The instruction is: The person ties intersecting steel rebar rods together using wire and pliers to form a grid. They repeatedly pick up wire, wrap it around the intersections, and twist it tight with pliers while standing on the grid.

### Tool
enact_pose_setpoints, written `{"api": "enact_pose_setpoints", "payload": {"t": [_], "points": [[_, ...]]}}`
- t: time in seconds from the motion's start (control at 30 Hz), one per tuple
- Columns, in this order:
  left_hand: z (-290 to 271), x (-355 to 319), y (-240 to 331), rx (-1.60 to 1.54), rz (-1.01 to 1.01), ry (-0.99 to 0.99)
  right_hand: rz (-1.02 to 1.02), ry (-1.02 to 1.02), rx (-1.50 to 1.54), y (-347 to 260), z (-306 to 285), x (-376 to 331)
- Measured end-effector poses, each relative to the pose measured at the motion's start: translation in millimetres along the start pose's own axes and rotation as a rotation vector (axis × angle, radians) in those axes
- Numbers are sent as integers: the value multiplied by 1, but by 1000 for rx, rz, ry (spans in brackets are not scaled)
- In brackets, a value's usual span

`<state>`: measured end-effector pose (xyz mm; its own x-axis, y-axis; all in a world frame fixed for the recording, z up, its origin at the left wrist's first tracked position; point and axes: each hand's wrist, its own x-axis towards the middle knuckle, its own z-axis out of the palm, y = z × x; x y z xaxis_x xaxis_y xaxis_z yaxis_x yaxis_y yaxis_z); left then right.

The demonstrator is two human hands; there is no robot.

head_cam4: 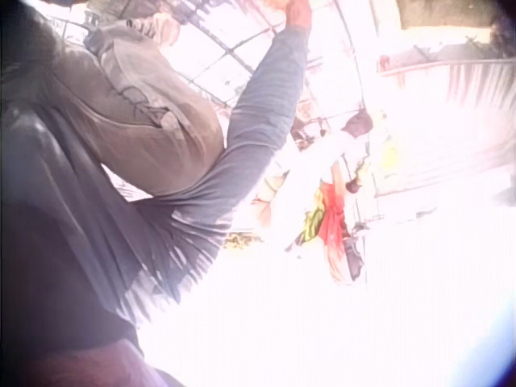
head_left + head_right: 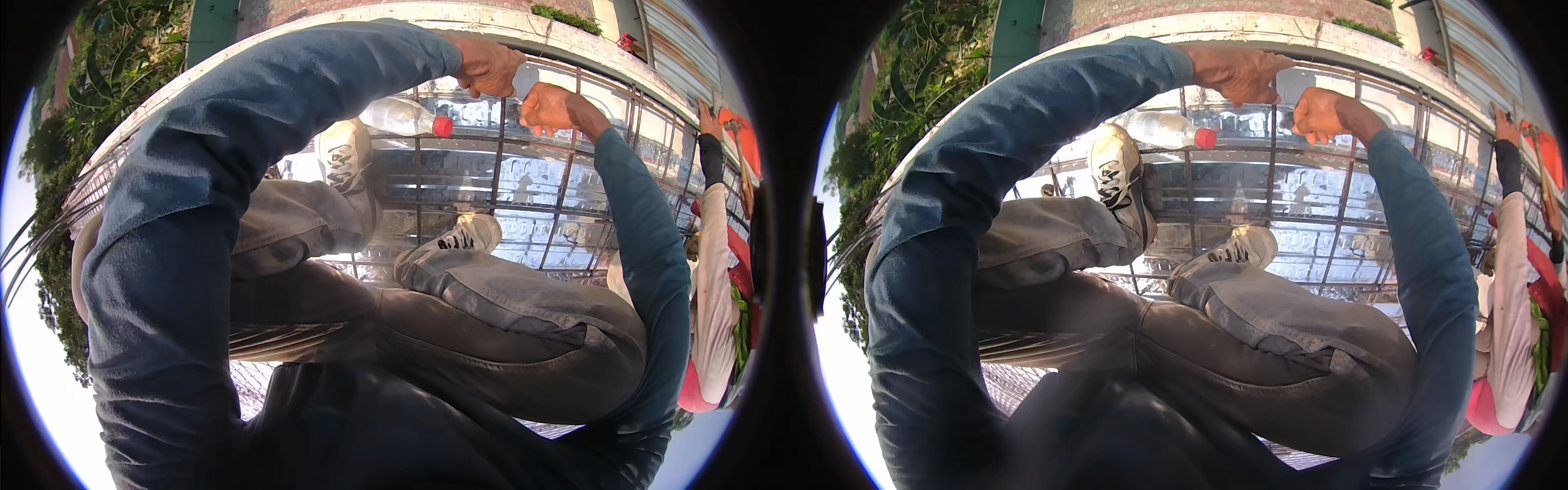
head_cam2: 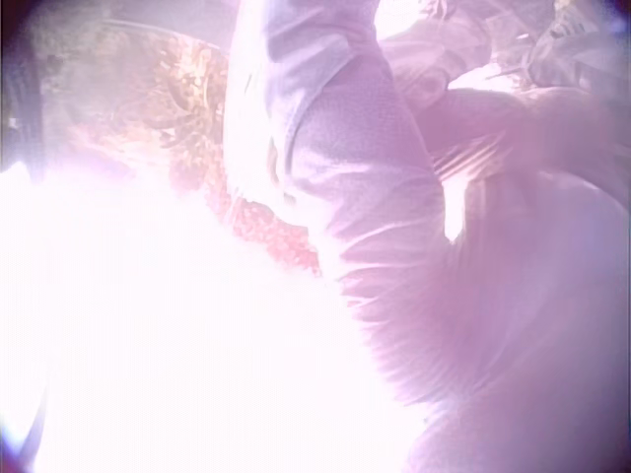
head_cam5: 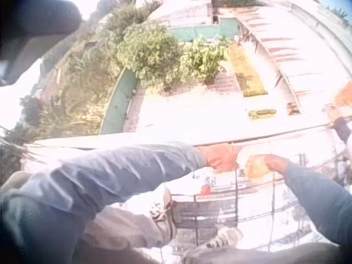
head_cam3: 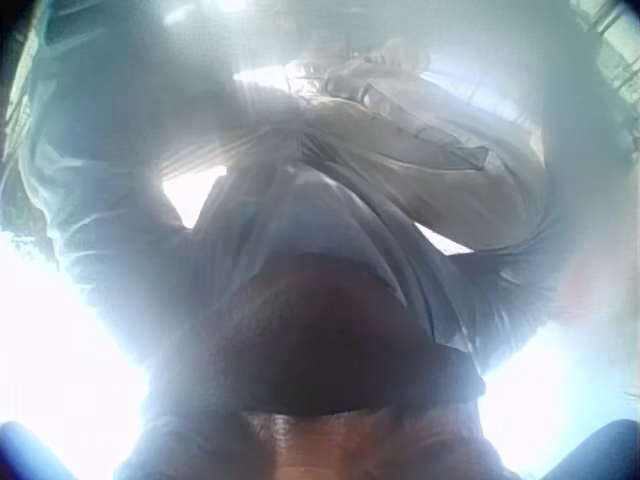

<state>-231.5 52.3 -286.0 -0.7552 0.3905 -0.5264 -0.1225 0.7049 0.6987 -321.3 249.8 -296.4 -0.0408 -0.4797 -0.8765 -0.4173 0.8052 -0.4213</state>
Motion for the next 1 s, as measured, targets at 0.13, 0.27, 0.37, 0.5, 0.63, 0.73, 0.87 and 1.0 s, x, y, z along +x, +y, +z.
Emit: {"api": "enact_pose_setpoints", "payload": {"t": [0.13,0.27,0.37,0.5,0.63,0.73,0.87,1.0], "points": [[-95,-114,-13,366,40,-308,87,-270,36,-11,-1,12],[-137,-262,-64,456,217,-79,17,-336,-122,-44,-1,13],[-91,-331,-96,314,-501,-159,63,-377,-54,-42,-8,14],[3,-373,-137,191,-763,-209,-91,-269,-158,-75,-8,2],[108,-388,-167,106,-742,338,-339,-72,-81,-103,7,24],[109,-359,-154,74,-784,444,-407,38,-115,-135,5,27],[121,-353,-152,-33,-841,455,-420,60,-127,-154,5,40],[143,-345,-145,54,-884,434,-445,-18,11,-154,13,43]]}}
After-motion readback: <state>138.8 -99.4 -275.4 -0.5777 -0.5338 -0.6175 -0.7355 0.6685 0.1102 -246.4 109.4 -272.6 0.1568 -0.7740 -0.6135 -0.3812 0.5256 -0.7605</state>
